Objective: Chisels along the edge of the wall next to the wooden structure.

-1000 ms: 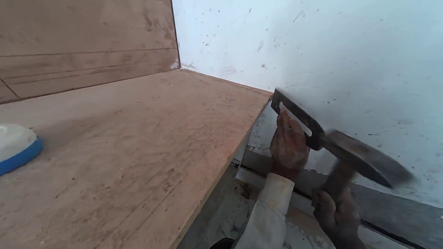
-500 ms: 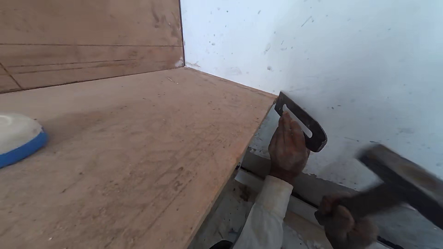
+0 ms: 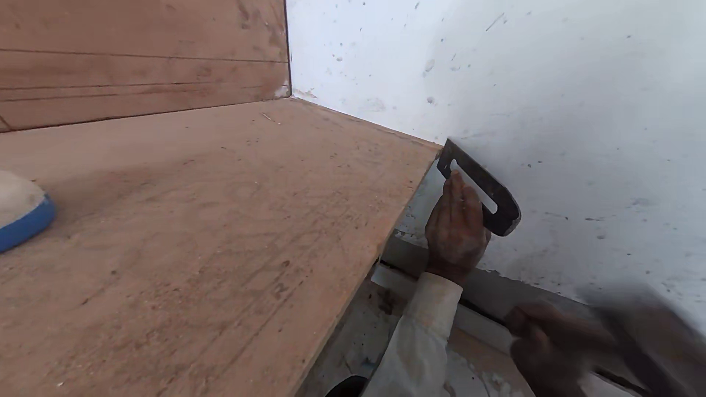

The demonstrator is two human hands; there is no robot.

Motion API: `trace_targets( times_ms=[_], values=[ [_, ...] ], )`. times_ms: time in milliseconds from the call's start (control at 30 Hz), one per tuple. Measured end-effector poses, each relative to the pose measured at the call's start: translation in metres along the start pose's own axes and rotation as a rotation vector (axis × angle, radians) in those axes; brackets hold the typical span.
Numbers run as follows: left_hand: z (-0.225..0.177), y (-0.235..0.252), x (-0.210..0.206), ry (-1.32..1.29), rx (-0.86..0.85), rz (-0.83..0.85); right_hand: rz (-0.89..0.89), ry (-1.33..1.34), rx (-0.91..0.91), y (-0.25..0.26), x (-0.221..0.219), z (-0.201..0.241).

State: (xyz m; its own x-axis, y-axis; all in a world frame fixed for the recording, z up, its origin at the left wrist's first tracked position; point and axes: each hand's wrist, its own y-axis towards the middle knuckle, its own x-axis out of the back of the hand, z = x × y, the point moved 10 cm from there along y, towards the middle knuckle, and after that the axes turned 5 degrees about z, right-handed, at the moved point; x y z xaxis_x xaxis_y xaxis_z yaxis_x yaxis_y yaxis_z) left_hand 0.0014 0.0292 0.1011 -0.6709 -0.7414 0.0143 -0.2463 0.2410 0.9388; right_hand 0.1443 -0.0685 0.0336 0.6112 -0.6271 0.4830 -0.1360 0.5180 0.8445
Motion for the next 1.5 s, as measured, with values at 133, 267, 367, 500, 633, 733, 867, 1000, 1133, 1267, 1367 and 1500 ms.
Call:
trace_targets(
  times_ms=[133,267,367,500,633,733,867,1000,1133,1267,1367,1500],
  values=[
    [0.002,0.002,0.0,-0.021,-0.001,0.016,-0.063,-0.182,-0.039,0.002,0.007,0.001],
    [0.002,0.001,-0.002,-0.024,0.012,0.024,0.008,-0.005,0.097,-0.003,0.012,0.006],
    [0.001,0.001,-0.004,-0.061,0.021,0.067,-0.037,-0.421,-0.042,0.004,-0.003,0.006],
    [0.003,0.003,-0.001,-0.056,0.007,0.001,-0.005,0.111,0.068,-0.003,0.015,0.008],
    [0.002,0.001,-0.005,-0.109,0.037,0.073,-0.038,-0.36,-0.042,0.002,-0.003,0.003],
    [0.004,0.002,-0.003,-0.091,0.028,0.019,-0.076,-0.143,-0.048,-0.003,0.007,0.005],
    [0.005,-0.001,-0.003,-0.105,0.02,-0.04,0.045,0.014,-0.012,-0.007,0.004,-0.008],
    [0.007,0.0,-0.006,-0.145,0.05,0.029,-0.061,-0.298,-0.079,-0.001,0.002,0.0],
    [0.007,0.0,-0.004,-0.119,0.033,-0.048,-0.024,0.168,0.045,-0.009,0.008,0.003],
    [0.007,-0.002,-0.007,-0.152,0.047,0.008,-0.025,-0.397,-0.12,-0.002,-0.007,0.005],
    [0.007,-0.001,-0.005,-0.132,0.053,-0.002,-0.059,0.077,-0.008,-0.008,0.009,0.01],
    [0.007,-0.002,-0.007,-0.169,0.057,0.02,-0.08,-0.156,-0.068,-0.005,-0.005,-0.007]
  ],
)
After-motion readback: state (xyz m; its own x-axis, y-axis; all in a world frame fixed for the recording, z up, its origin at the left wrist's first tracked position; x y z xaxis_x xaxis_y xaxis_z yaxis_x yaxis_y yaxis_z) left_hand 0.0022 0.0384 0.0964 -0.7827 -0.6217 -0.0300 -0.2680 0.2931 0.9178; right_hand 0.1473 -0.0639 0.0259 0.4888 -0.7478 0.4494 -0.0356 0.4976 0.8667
